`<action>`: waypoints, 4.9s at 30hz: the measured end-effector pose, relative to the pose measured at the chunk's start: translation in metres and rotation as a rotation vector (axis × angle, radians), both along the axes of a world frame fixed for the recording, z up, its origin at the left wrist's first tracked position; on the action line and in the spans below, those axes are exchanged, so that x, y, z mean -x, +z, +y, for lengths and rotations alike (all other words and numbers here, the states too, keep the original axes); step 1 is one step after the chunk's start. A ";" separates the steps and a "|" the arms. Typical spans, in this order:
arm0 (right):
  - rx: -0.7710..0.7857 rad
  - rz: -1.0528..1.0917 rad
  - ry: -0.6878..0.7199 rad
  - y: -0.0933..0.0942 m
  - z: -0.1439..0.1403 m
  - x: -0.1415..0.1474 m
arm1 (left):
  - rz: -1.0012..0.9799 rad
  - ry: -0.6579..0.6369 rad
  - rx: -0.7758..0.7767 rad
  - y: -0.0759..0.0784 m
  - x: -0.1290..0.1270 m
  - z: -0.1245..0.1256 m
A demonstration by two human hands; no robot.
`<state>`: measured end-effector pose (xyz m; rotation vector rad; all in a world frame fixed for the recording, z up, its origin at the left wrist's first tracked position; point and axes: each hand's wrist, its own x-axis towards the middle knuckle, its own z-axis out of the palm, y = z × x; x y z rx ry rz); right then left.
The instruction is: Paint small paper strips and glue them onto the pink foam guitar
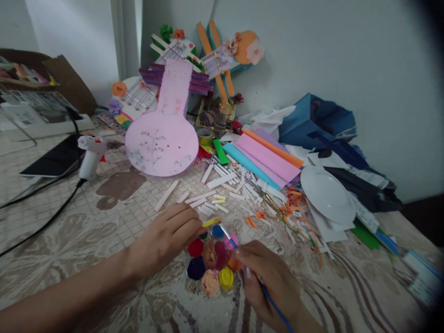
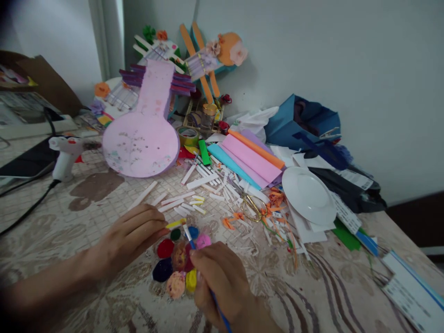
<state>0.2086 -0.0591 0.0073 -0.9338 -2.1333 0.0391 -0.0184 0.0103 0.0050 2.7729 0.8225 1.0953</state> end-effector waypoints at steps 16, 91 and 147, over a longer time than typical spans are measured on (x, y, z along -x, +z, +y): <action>0.039 -0.008 0.000 0.000 -0.001 0.000 | 0.016 -0.010 0.011 0.003 0.000 -0.001; 0.137 0.089 0.032 0.002 -0.002 -0.001 | -0.022 -0.021 0.004 -0.001 0.001 -0.002; 0.305 0.297 0.089 0.012 0.006 0.012 | -1.044 -0.086 1.705 -0.006 -0.016 0.000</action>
